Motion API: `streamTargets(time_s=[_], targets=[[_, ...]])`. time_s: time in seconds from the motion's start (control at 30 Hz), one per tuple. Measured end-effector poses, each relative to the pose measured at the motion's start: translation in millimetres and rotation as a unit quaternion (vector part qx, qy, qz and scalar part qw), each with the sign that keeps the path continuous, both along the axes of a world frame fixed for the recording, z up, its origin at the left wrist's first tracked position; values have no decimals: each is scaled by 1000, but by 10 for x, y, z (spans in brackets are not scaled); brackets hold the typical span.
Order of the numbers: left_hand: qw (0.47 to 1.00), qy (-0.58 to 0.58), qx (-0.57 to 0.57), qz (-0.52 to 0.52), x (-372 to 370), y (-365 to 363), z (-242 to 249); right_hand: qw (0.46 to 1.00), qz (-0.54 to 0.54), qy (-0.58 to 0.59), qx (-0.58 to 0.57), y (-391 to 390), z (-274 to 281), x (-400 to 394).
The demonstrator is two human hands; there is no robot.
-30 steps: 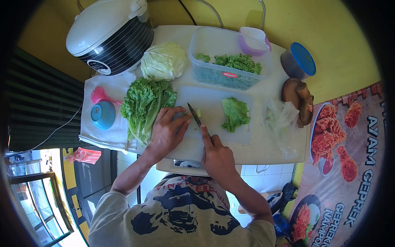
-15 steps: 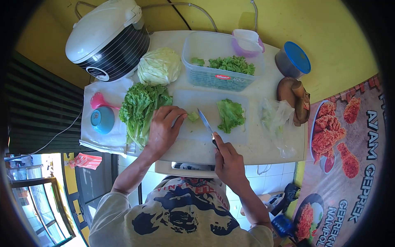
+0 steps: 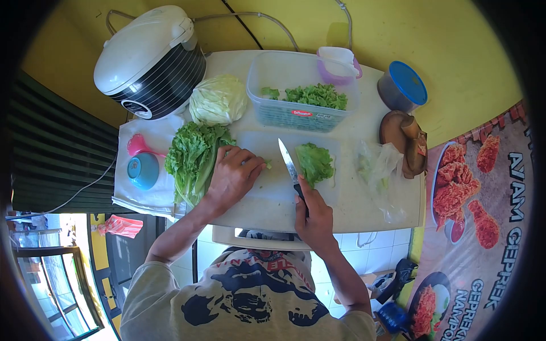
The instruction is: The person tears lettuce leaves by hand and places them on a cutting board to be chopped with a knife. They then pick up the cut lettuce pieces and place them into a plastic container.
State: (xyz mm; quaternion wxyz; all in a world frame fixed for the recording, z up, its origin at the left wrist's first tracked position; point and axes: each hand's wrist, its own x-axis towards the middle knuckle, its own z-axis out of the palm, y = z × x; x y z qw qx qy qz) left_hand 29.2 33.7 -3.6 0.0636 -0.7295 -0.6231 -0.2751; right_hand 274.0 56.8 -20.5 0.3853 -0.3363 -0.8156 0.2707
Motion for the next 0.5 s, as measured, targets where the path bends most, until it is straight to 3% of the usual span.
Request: streamTargets(time_s=[0.17,0.27,0.37,0.5], targets=[[999,22,-16,-36,-17,102,101,1000,-3,5,-12,-24,13,21],[996,-76,12,-46,-22,264,388,1000,-2,13,-9,-19,9,24],[983,-134,124,-10,-44,523,685,999,0,11,-42,-51,8,54],[981,-49,182,42,-144,888,888,997,1,9,-76,-63,19,68]])
